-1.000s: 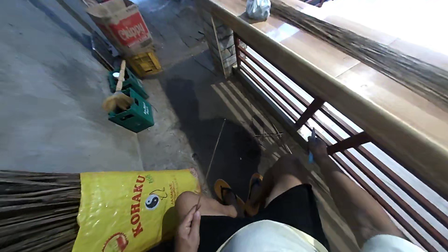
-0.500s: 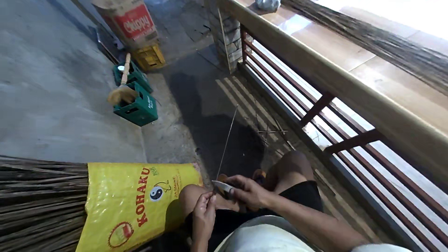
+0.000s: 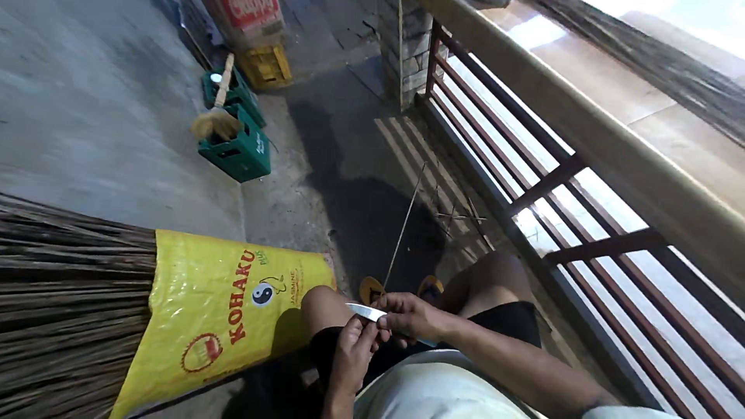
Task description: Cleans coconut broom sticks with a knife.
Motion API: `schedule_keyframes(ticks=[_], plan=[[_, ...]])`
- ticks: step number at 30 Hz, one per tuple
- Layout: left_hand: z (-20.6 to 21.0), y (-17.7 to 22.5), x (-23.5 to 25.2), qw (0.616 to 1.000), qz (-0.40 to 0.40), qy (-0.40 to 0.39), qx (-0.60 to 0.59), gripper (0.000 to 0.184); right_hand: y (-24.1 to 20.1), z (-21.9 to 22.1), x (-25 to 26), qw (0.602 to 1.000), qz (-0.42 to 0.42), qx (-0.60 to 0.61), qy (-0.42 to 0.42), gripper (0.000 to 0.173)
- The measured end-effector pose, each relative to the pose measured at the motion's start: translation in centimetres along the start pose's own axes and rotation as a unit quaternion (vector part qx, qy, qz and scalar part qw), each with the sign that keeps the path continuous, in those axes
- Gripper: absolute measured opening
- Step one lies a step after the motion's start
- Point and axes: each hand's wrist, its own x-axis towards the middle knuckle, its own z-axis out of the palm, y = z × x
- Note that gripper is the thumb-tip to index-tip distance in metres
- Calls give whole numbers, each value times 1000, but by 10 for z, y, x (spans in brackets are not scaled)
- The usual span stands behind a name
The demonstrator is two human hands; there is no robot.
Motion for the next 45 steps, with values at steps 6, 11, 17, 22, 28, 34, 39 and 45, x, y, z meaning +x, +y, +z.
schedule_keyframes(ticks=[6,11,17,22,28,34,39,45], plan=[[-4,-1,-6,999,-40,-34,-12,13,-25,-20,-4,997,-19,59,55,21],[3,6,1,997,-43,-38,-42,19,-3,-4,-4,999,24,35,-7,22],[2,4,0,998,-43,-39,-39,13,-15,-14,-8,996,15,80,39,16],[4,3,3,999,-34,-36,-23,12,-14,-14,-11,994,27,96,36,18],[-3,1,-1,998,-46,-46,-14,13,-33,-35,-11,987,-26,87,136,23],[-3,-1,1,998,-47,-38,-10,11,-11,-14,-10,996,49,73,22,24],[-7,-4,-1,997,-56,-45,-13,14,-16,-25,-5,993,18,91,78,23],[-1,-6,4,999,-34,-18,6,9,-14,-20,-6,996,45,67,37,23]])
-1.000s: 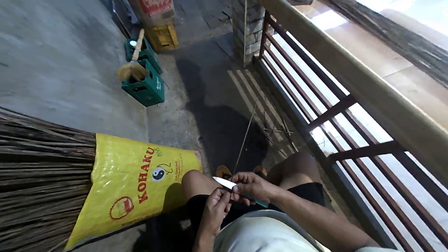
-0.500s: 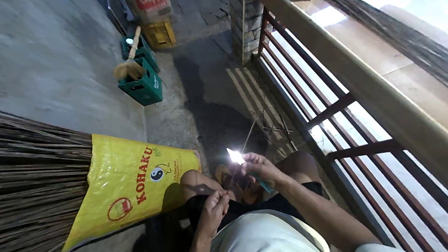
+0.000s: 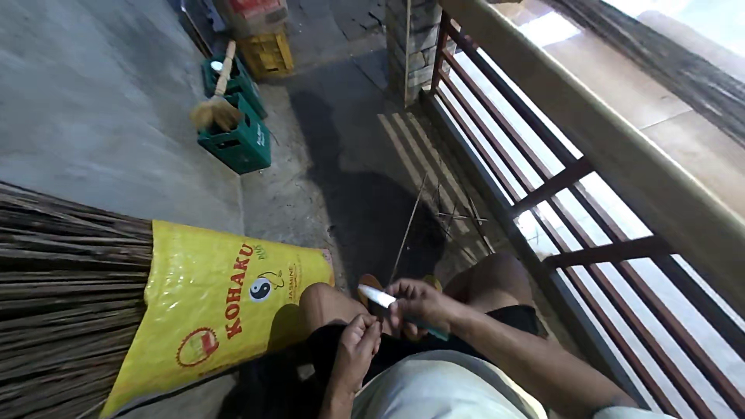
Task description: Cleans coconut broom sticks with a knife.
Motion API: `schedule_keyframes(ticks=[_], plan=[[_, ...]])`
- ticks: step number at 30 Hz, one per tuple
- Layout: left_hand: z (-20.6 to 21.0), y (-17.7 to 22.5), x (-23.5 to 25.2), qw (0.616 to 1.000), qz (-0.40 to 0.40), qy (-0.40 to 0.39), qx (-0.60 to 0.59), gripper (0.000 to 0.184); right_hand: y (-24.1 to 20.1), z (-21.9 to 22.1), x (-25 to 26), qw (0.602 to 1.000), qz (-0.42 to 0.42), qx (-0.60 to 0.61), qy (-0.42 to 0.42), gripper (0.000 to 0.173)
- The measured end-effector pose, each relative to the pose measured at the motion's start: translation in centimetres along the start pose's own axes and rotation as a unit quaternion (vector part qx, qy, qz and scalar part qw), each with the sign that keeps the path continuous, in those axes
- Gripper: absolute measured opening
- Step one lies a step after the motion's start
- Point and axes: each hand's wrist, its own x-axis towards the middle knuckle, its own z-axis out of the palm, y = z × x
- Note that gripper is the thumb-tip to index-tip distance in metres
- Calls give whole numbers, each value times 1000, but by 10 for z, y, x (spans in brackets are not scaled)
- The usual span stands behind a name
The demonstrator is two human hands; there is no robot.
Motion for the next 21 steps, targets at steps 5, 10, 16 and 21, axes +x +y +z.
schedule_keyframes(ticks=[5,10,16,21], plan=[[-5,0,-1,1000,-2,-11,9,11,-3,-4,2,998,-16,2,56,19],[-9,-2,-4,1000,-22,-5,13,12,-19,-24,5,994,-29,35,97,22],[-2,2,0,999,-24,-20,-43,16,20,10,2,998,29,-8,-49,21],[-5,8,1,997,-30,-52,-52,14,-3,-7,5,999,-39,9,-5,17]])
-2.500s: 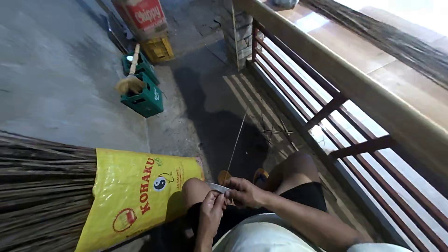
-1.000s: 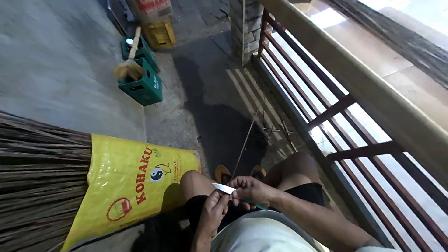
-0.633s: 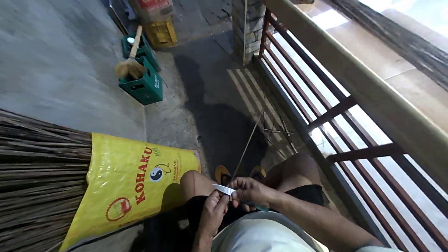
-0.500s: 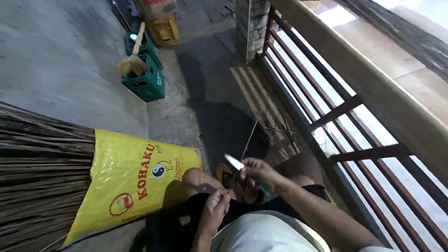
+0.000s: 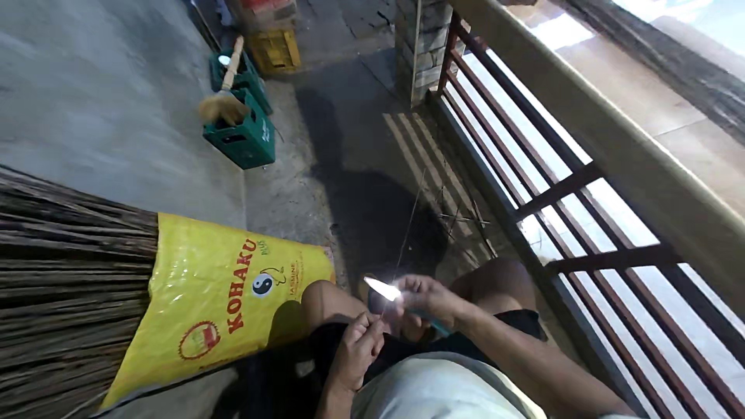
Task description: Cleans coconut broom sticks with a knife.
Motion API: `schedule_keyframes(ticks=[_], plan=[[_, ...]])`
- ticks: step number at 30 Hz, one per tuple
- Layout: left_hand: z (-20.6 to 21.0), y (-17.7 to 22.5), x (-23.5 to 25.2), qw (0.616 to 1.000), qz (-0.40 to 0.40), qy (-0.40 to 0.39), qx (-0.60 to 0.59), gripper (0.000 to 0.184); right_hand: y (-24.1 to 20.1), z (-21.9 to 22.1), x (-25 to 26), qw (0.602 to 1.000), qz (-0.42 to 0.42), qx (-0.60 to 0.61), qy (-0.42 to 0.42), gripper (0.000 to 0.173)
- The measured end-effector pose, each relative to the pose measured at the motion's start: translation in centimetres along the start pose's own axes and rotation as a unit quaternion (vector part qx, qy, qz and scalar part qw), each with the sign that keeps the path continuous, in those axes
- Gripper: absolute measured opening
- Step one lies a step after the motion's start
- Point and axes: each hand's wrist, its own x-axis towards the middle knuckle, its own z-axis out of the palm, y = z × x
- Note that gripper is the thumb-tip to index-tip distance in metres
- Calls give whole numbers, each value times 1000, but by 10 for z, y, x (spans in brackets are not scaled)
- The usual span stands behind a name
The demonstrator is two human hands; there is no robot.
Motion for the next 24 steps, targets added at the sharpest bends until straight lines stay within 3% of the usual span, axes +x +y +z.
schedule_keyframes(ticks=[7,12,17,22,24], plan=[[-2,-1,-1,999,18,21,45,11,-1,8,-3,999,36,-2,-6,19],[-6,-9,-8,998,12,31,62,13,-21,-19,3,995,14,19,94,21],[-9,-13,-7,996,16,40,83,13,-2,3,-2,998,55,12,35,22],[-16,-14,-15,994,-4,54,99,14,-29,-28,6,984,5,29,173,22],[-16,-15,-13,993,-10,57,105,14,-28,-34,9,982,-6,52,182,26]])
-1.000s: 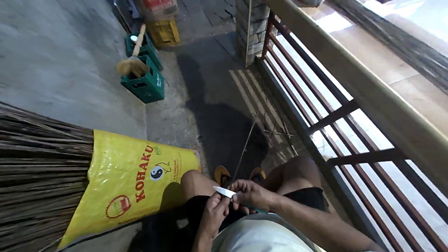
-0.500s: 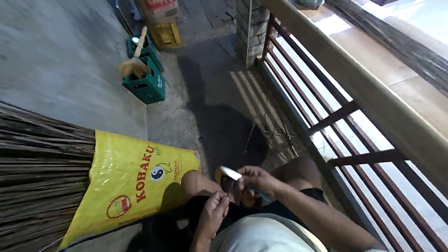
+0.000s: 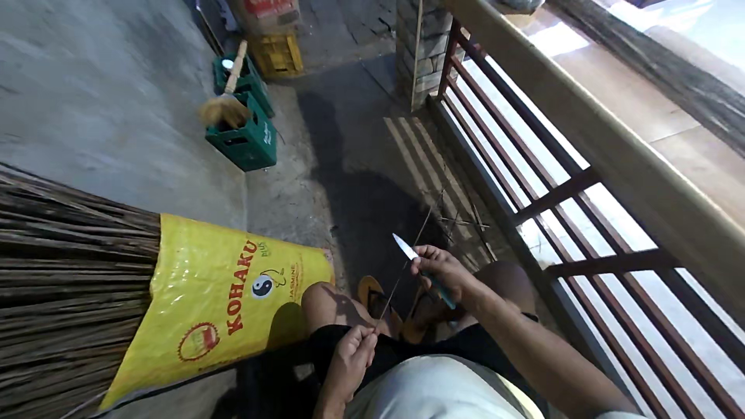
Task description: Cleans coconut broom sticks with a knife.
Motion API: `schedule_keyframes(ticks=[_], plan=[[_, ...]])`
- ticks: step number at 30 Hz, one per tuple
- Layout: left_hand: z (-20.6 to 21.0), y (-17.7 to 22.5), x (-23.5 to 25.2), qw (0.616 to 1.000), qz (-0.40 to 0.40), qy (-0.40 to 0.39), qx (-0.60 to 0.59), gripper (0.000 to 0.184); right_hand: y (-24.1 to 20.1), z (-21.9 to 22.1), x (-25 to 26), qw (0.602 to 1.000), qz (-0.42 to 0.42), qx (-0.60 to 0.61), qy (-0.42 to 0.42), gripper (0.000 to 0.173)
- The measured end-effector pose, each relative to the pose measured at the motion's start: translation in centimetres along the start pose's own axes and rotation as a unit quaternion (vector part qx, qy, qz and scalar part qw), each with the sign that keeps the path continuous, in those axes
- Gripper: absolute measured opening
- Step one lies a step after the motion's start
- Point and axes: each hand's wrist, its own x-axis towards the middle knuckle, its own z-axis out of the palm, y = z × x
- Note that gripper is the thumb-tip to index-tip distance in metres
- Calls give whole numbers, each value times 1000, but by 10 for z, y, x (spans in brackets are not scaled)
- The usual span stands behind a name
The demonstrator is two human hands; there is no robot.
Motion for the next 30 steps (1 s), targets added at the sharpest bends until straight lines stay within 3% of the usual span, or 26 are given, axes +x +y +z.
schedule_keyframes(ticks=[4,10,18,22,27,30], plan=[[3,-5,6,1000,14,16,12,17,22,15,-11,999,-5,-3,-42,30],[8,-3,12,996,40,44,60,16,56,38,-23,988,53,-35,-140,27],[-2,-2,5,997,36,31,64,14,3,6,-3,1000,-2,2,12,24],[1,0,7,996,24,9,89,21,20,21,-13,1000,-8,-1,-17,31],[6,2,11,994,63,49,81,15,44,37,-24,994,26,-8,-110,30],[1,-4,6,994,77,36,66,14,22,27,-20,997,8,-27,-69,26]])
